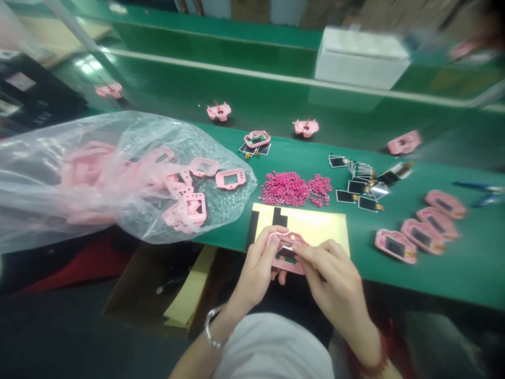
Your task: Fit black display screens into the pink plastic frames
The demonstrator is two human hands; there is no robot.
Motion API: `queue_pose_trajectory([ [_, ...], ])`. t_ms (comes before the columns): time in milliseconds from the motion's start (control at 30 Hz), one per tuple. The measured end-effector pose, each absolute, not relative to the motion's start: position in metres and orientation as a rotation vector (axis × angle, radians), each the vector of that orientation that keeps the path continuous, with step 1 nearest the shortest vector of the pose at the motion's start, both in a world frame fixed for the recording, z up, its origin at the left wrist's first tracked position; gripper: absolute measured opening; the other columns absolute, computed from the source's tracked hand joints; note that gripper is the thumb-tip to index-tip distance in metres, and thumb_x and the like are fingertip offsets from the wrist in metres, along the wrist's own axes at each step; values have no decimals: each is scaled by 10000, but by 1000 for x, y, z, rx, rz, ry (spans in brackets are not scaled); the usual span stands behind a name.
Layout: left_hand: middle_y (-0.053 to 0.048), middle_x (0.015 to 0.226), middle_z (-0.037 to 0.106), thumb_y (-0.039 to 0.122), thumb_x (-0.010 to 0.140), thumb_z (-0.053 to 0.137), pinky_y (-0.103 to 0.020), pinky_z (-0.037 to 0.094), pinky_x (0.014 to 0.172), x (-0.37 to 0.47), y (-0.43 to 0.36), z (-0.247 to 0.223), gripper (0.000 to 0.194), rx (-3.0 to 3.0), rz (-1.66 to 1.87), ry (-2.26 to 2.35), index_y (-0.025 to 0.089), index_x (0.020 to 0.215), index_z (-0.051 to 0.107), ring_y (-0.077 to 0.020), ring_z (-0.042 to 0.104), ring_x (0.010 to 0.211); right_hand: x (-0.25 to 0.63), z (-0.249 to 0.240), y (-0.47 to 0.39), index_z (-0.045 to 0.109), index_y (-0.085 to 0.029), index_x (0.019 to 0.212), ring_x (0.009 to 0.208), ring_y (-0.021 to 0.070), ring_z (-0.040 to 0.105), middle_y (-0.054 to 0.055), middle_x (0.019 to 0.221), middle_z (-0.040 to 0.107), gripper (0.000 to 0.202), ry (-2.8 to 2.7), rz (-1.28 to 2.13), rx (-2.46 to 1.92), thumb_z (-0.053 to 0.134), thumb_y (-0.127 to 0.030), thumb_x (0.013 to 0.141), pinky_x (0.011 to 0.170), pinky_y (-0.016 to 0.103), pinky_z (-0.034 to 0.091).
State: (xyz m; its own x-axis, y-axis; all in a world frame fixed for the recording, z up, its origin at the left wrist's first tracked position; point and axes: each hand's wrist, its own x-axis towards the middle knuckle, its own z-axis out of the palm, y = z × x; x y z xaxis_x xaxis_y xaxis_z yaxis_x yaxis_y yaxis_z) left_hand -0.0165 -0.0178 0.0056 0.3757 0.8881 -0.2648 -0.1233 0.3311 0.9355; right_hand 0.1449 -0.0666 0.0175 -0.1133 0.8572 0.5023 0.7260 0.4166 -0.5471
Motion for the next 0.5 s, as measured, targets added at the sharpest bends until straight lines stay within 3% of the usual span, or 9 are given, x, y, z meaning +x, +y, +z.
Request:
queue_pose_trajectory([
  [133,24,651,614,521,1028,467,-158,347,386,-15,-18,6,404,989,807,924,161,1165,592,-70,501,397,144,16,-68,660,-206,1182,764,133,544,3,870,704,322,-1773,333,-1354,647,-19,920,681,293,489],
  [333,15,752,636,508,1021,484,-149,359,371,-12,-20,8,366,937,811,933,170,1131,571,-49,492,387,142,16,-71,672,-213,1139,759,133,570,11,880,716,259,-1725,445,-1359,626,-51,942,673,288,509],
  [500,10,774,647,506,1024,472,-134,291,335,-11,-21,12,346,918,752,953,181,1097,567,-30,439,348,140,17,-72,676,-196,1088,721,146,567,34,858,718,188,-1744,470,-1396,590,-84,965,639,297,500],
])
